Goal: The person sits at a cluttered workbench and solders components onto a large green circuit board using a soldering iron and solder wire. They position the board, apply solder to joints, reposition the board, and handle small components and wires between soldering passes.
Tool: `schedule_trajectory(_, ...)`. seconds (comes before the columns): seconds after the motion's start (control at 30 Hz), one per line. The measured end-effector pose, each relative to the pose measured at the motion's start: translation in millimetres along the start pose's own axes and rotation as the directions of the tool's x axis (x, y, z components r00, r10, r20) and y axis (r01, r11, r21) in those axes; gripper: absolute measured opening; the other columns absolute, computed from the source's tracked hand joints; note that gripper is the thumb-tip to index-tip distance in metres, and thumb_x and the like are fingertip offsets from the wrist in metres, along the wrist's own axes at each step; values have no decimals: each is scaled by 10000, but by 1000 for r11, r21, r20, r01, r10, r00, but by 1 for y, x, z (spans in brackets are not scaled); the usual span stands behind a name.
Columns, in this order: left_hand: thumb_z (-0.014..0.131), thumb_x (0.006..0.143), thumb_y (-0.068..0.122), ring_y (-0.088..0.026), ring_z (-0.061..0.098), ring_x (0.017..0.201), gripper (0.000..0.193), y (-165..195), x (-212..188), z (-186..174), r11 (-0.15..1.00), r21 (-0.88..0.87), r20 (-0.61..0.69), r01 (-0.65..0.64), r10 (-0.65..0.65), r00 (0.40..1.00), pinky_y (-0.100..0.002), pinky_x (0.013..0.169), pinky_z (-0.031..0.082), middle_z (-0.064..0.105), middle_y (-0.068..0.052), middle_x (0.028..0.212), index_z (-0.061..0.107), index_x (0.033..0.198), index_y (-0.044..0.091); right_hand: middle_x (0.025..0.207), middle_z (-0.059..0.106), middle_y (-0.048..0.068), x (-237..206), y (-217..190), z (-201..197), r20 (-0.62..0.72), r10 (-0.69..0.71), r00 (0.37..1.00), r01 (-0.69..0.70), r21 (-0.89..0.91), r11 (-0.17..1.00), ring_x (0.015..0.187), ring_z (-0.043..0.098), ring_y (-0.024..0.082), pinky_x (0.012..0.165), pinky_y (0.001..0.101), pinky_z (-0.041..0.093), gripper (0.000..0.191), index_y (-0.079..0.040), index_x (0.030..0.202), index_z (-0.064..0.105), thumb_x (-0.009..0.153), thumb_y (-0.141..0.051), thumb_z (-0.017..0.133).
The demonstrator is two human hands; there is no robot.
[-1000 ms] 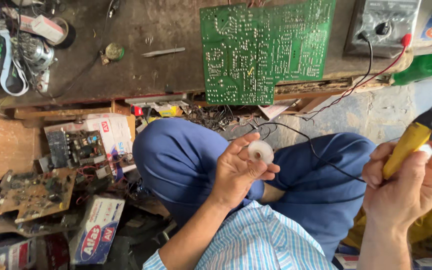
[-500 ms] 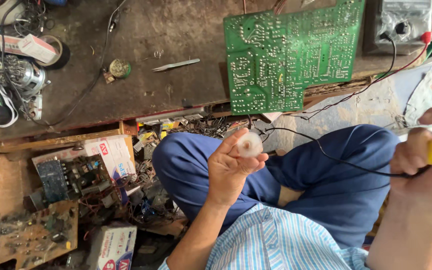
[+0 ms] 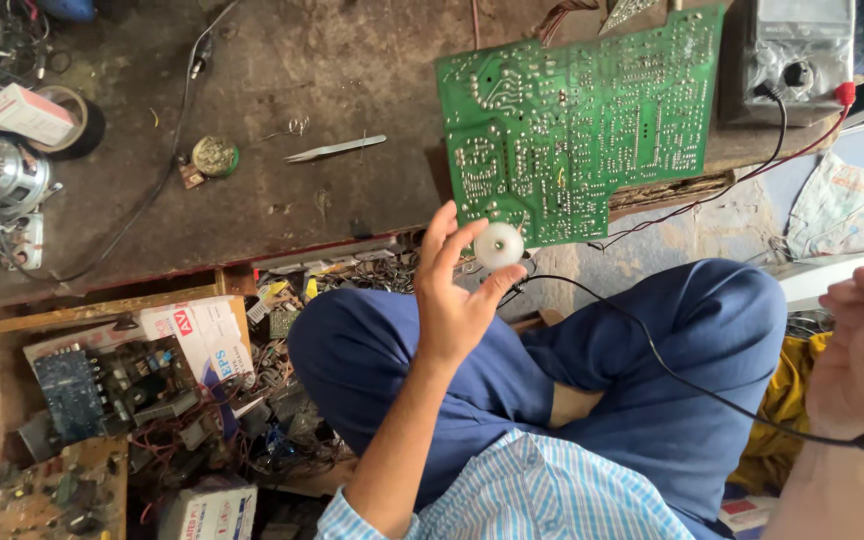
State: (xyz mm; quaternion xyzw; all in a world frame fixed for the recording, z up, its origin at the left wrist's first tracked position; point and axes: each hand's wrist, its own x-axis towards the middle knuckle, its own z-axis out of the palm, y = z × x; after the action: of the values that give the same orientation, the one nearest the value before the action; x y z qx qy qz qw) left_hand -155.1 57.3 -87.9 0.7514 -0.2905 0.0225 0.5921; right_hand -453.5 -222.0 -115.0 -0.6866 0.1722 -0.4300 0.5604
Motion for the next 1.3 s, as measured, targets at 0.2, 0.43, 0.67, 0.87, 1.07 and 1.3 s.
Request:
schedule_trajectory(0.2,922,786,277,-362,620,1299,603,10,-14,19,998,-43,11,36,-36,999,-433,1088,521,512,-248,1527,662,1270,31,1212,599,71,1,-4,10,-1,28,1000,-28,-58,998,1058,620,160,1016,298,503,577,-26,1329,544,1121,-559,618)
schedule_trajectory(0.43,926,801,231,-384,570,1353,591,22,18,20,986,77,-57,-149,154,987,-460,1143,485,530,-220,1496,641,1276,23,1179,618,151,12,-25,43,-2,-135,991,134,-128,983,975,663,237,902,376,583,414,-36,1456,487,1191,-327,614)
schedule_trajectory(0.67,911,853,294,-326,584,1306,641,22,56,60,976,21,-14,-215,215,977,-417,1137,473,594,-124,1432,591,1348,43,1084,652,204,23,-46,64,76,-175,982,189,-265,946,885,716,266,787,318,576,298,30,1291,590,1173,-209,723)
schedule_trajectory(0.87,857,862,353,-343,528,1347,622,21,53,76,942,191,75,-275,265,961,-486,1140,401,591,-126,1395,558,1325,65,1052,712,221,37,-59,73,145,-214,966,249,-303,920,866,757,264,752,303,619,300,44,1217,619,1175,-226,743)
schedule_trajectory(1.07,843,873,377,-337,495,1420,657,17,52,71,914,99,245,-393,361,900,-511,1180,363,576,-66,1479,529,1376,96,1052,707,212,39,-57,70,122,-187,975,215,-276,937,882,758,261,778,311,626,286,39,1262,636,1175,-218,726)
schedule_trajectory(1.3,842,859,396,-321,451,1452,640,14,54,65,889,118,372,-443,374,850,-550,1222,252,591,-54,1449,532,1354,134,1039,706,223,31,-51,60,72,-158,985,172,-258,951,868,750,270,784,339,627,312,39,1278,645,1169,-235,746)
